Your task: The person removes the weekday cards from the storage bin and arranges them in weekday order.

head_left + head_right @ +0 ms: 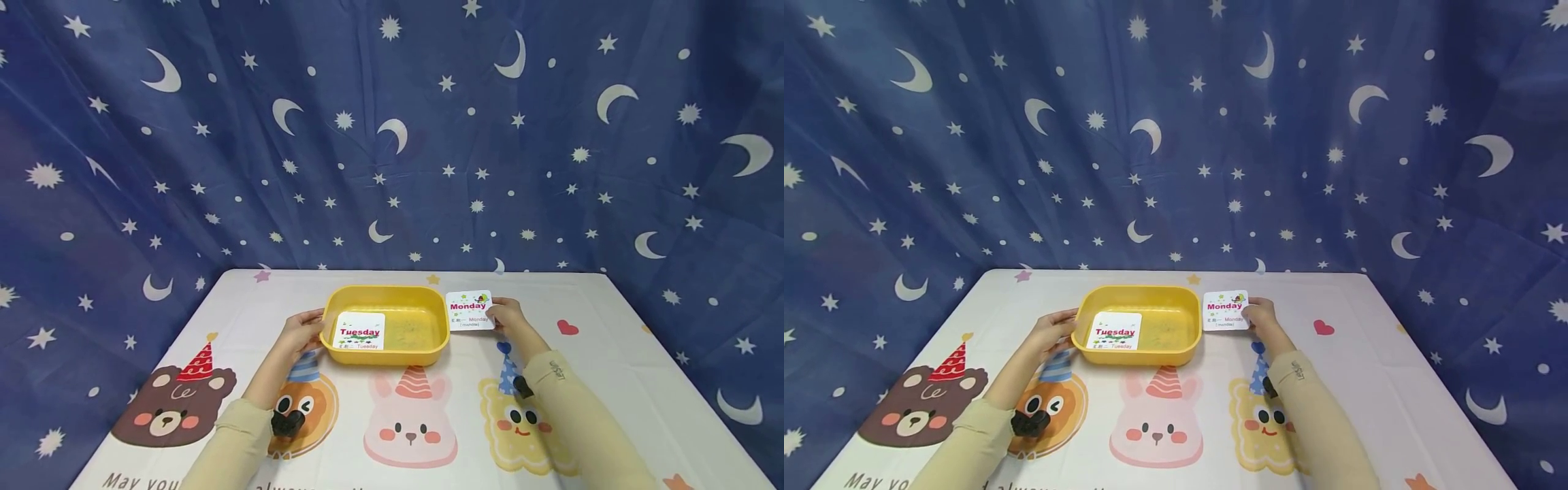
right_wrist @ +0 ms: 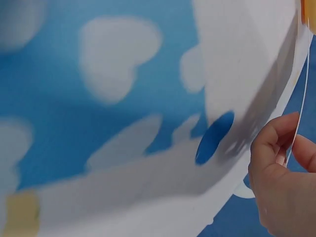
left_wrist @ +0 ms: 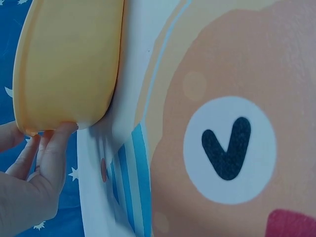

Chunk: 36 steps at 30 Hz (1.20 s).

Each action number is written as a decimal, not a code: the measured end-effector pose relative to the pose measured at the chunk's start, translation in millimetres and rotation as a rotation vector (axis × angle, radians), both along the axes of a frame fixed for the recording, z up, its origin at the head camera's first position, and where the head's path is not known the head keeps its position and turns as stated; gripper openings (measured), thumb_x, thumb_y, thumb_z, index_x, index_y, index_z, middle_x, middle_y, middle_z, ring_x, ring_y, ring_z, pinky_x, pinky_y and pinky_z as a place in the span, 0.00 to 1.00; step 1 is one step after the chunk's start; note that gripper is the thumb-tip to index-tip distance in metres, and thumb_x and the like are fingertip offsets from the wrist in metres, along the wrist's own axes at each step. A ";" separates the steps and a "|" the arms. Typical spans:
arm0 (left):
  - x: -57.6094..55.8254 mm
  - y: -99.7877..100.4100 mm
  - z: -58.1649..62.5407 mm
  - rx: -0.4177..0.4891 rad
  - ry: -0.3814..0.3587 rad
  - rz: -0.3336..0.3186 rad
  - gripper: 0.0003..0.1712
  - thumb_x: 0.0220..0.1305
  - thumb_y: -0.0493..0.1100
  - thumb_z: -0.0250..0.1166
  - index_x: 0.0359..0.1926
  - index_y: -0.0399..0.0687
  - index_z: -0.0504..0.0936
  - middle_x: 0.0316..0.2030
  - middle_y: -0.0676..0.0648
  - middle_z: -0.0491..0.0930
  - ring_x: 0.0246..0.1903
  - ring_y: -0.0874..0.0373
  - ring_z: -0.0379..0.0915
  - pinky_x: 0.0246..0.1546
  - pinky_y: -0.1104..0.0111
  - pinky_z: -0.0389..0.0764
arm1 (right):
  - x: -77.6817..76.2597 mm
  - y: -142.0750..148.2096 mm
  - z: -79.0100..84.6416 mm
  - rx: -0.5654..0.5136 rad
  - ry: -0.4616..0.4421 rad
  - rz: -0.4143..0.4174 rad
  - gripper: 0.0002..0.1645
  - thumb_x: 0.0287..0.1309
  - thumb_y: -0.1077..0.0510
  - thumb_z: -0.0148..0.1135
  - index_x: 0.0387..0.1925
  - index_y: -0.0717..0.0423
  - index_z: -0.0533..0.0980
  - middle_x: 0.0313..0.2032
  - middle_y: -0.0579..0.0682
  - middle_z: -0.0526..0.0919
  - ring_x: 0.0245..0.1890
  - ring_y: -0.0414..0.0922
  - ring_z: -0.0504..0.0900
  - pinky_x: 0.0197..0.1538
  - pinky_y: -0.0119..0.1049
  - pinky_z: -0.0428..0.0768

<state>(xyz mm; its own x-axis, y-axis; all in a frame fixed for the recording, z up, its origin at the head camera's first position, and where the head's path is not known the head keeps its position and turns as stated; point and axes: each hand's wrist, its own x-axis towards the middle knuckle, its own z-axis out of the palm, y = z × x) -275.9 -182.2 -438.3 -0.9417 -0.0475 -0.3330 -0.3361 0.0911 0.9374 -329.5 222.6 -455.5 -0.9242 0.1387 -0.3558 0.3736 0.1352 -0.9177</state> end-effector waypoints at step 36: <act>-1.2 0.4 -1.7 0.016 0.000 0.011 0.26 0.68 0.33 0.51 0.66 0.35 0.62 0.60 0.33 0.65 0.32 0.61 0.73 0.39 0.66 0.85 | -5.6 -17.0 -8.6 0.652 0.117 -0.068 0.26 0.47 0.69 0.62 0.51 0.74 0.71 0.49 0.71 0.76 0.51 0.62 0.75 0.56 0.49 0.76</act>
<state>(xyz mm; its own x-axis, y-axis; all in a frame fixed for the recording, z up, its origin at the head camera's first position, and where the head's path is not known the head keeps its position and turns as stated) -277.1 -181.8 -440.0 -0.9411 -0.0527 -0.3340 -0.3372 0.0718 0.9387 -335.0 205.6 -464.1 -0.9332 0.3508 -0.0775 0.3041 0.6562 -0.6906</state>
